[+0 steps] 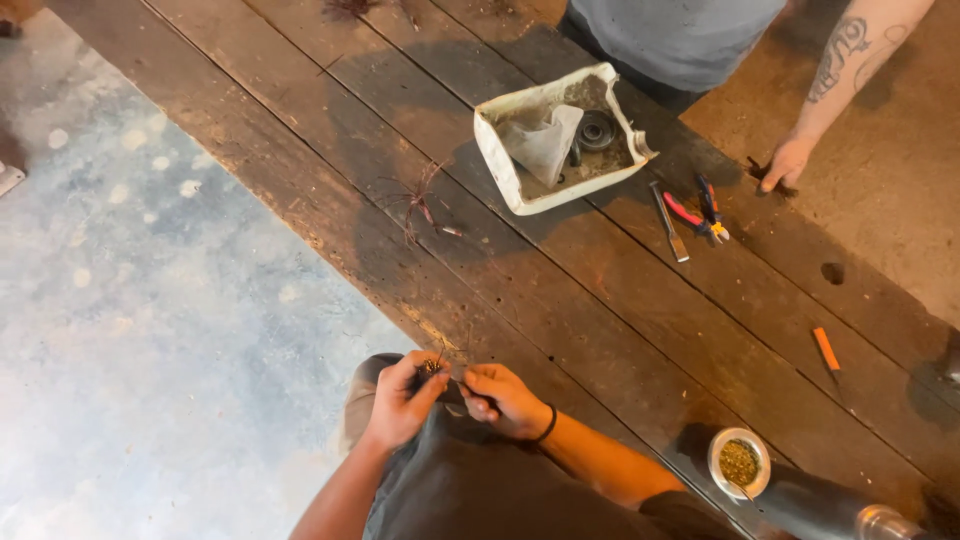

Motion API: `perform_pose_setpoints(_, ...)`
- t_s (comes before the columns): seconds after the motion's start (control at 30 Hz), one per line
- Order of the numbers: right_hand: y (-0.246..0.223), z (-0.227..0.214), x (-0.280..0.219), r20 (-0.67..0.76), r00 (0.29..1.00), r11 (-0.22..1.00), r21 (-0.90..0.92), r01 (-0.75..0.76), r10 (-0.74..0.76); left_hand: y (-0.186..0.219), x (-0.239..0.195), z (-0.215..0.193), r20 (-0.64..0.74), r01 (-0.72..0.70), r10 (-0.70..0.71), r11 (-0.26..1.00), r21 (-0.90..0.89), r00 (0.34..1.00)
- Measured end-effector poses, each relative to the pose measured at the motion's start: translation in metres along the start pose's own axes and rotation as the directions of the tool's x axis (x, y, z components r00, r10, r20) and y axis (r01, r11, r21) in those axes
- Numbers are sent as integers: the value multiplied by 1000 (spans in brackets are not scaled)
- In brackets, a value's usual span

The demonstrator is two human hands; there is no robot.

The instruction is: Bundling and organizing small pieces of copper wire on a wooden workbench.

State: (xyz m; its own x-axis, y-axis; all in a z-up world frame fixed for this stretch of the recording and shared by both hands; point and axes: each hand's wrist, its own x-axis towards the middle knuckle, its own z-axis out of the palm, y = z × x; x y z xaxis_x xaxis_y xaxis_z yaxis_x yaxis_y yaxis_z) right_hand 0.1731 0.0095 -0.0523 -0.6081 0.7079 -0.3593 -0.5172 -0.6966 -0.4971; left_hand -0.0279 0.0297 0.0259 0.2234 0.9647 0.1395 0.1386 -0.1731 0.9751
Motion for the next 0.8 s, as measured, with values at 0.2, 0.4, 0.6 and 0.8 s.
perform_pose_setpoints(0.2, -49, 57, -18, 487, 515, -266, -855, 445, -705, -12, -4, -1, -83, 136, -152, 976, -172, 985)
perform_pose_setpoints(0.4, -25, 18, -10, 166, 690, 123, -929, 349, -705, -13, 4, 2, -47, 105, -114, 981, -161, 992)
perform_pose_setpoints(0.6, -12, -6, 5, -71, 995, 997, -48, 63, -66, -11, 4, -7, -41, 25, -35, 973, -229, 999)
perform_pose_setpoints(0.8, -44, 24, 9, 444, 680, -226, -893, 389, -584, -27, 5, -7, -60, 101, -152, 858, -503, 987)
